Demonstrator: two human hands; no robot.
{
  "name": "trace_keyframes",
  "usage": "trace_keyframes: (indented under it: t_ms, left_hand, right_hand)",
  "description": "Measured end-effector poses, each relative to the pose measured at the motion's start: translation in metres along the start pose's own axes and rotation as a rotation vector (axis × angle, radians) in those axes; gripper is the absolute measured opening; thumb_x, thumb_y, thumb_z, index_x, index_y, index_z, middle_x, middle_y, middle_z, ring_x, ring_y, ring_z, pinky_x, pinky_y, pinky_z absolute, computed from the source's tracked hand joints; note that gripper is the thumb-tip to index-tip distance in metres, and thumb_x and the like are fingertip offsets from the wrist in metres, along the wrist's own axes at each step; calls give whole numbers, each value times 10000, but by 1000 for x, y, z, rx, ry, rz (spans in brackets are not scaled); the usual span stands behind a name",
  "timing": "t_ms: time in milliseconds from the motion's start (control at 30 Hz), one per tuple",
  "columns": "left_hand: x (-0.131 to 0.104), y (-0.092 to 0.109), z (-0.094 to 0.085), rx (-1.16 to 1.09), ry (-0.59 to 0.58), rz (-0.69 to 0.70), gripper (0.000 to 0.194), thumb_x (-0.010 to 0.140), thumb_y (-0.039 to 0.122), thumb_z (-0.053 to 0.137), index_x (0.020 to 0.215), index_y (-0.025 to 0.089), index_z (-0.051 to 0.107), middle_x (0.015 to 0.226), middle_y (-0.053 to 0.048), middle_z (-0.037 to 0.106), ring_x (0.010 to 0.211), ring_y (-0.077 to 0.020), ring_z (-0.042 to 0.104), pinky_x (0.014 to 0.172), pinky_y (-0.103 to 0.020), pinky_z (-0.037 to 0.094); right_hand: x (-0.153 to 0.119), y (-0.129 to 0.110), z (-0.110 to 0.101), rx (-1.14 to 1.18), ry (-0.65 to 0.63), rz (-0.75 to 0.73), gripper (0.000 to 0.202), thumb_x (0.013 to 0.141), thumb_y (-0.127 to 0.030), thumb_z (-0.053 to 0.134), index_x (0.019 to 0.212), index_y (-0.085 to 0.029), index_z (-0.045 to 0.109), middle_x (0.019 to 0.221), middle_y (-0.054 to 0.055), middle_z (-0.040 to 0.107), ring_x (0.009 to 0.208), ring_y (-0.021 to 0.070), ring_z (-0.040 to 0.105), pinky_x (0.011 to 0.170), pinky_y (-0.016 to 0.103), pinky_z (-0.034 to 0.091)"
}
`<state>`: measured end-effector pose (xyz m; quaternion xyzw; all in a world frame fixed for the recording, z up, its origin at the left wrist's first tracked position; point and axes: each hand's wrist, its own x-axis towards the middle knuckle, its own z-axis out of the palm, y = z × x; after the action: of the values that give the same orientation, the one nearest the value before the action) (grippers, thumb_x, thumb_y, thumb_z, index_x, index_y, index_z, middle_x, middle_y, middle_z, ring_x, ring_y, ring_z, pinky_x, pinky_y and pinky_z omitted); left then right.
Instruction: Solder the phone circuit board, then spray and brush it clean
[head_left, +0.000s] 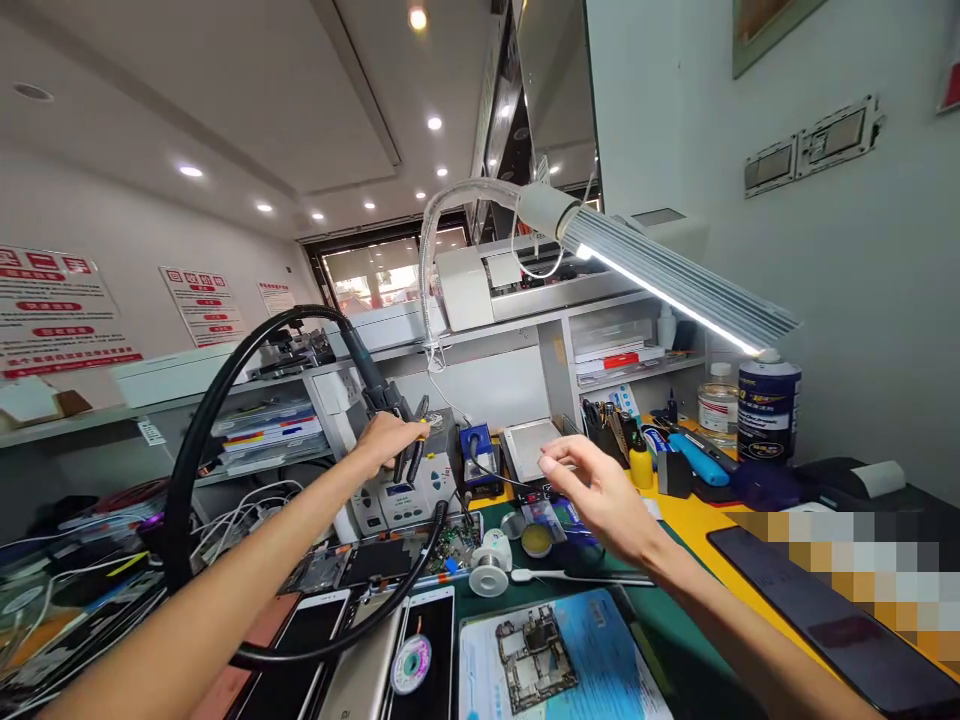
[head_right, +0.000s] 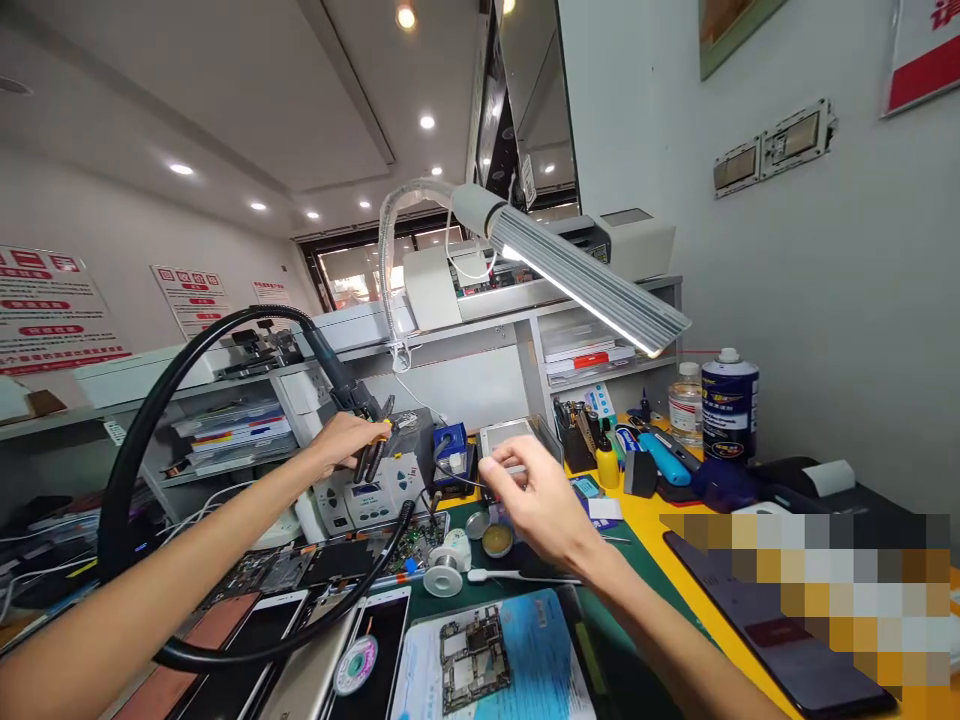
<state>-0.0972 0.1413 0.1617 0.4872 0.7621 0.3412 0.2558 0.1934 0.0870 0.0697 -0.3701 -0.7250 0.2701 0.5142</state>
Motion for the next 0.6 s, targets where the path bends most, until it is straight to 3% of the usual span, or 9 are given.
trace_keyframes:
  t_ms: [67,200,367,600]
  left_hand:
    - [22,12,6,191,17,-32,382,987,386,674,1299,169,628,1306,-103,652,1116,-255,675,934,-465,597]
    - [50,23,28,502,31,-45,372,978,386,688,1282,177,641,1296,-91,659,1131,-265,673,941,-460,593]
    - [70,24,44,725,37,7,365,979,385,687,1273,172,644,1275,-95,667,1103,-252,683,921,-445,600]
    - [79,20,50,840,105,103,385,983,379,683,1300,168,629,1316,-111,649,1142,-259,668,956,-472,585]
  right_hand:
    - [6,23,-10,-16,128,27,284,1022,-452,530,967,-190,626,1066,82,672,946,214,659,818,364,548]
    - [10,50,-20,-71,236,54,230,1010,-388,647,992,-160,678,1040,50,699,911,190,676,824,382,577]
    - [7,50,-15,-122,226,77,219,1018,-369,654,1058,-157,693,1041,47,716,889,181,696,803,374,601]
    - [1,42,-7,-145,178,84,213,1020,-365,652,1025,-155,693,1041,47,713,880,176,692,789,362,601]
